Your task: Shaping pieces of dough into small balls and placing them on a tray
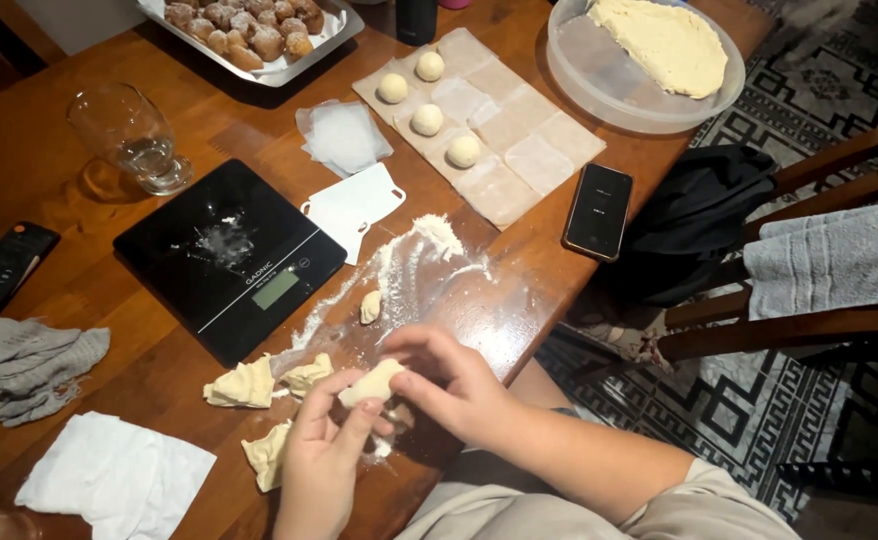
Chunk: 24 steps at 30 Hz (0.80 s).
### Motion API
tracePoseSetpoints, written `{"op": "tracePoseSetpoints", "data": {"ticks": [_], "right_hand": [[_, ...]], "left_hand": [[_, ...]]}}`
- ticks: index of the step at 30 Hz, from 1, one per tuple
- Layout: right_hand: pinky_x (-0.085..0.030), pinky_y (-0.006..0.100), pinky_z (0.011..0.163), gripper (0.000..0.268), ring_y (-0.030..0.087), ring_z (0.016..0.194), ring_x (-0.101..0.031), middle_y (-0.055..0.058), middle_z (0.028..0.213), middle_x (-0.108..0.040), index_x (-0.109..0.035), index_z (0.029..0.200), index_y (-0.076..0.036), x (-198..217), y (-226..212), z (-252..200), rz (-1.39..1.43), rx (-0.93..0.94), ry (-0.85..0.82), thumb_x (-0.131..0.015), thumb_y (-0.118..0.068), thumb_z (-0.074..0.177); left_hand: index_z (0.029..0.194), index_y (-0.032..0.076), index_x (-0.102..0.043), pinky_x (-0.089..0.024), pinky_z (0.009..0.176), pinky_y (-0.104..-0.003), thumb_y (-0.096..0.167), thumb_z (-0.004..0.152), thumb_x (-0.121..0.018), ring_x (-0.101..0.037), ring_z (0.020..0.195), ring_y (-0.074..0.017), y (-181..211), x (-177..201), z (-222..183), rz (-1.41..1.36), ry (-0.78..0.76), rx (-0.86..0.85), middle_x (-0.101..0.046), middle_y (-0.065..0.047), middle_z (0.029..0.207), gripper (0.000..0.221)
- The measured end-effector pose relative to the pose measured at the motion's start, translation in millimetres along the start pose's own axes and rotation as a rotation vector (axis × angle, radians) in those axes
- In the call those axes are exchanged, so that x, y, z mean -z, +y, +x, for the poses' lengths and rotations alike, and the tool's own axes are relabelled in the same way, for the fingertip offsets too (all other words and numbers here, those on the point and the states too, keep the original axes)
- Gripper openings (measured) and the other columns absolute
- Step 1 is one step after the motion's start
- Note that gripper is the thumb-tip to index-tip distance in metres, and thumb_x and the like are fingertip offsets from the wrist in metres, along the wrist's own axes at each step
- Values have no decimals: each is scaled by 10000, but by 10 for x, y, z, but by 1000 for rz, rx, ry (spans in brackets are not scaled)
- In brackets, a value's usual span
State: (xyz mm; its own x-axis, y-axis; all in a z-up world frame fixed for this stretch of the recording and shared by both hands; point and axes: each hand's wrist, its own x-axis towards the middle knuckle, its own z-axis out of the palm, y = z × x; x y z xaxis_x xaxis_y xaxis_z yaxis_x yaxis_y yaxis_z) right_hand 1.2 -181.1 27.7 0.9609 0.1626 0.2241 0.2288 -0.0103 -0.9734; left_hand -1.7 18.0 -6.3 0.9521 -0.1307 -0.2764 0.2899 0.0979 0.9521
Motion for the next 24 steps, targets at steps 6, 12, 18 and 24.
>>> {"op": "tracePoseSetpoints", "data": {"ticks": [6,12,18,24], "right_hand": [[-633,399,1008,227,304,1117,-790,151,1234,-772,-681,1281,-46,3,-58,16,-318,367,-16,-677,-182,1098],[-643,421,958,227,330,1075,-789,136,1268,-764,-648,1306,-42,16,-64,32,-384,449,-67,-679,-128,1098],[-593,462,1025,223,378,1170,-684,198,1328,-585,-681,1320,-79,36,-31,33,-374,503,-197,-581,-201,1163],[-507,426,992,343,289,1073,-640,116,1214,-561,-605,1318,-93,4,-86,11,-598,585,-69,-761,-281,1078]], "left_hand": [[1453,38,-523,-599,838,-466,-61,865,-728,-705,1061,-357,252,-106,10,-366,87,93,-679,-270,1299,631],[1567,100,-632,-497,973,-409,128,942,-670,-742,1164,-281,408,-161,-33,-166,175,204,-800,-151,1419,626],[1524,26,-594,-615,1047,-385,-109,822,-775,-742,1251,-301,112,-53,-4,-266,-53,67,-742,-232,1438,737],[1364,15,-730,-654,846,-315,126,1015,-655,-798,973,-208,19,12,-10,-61,-92,-65,-848,-155,1181,374]]}}
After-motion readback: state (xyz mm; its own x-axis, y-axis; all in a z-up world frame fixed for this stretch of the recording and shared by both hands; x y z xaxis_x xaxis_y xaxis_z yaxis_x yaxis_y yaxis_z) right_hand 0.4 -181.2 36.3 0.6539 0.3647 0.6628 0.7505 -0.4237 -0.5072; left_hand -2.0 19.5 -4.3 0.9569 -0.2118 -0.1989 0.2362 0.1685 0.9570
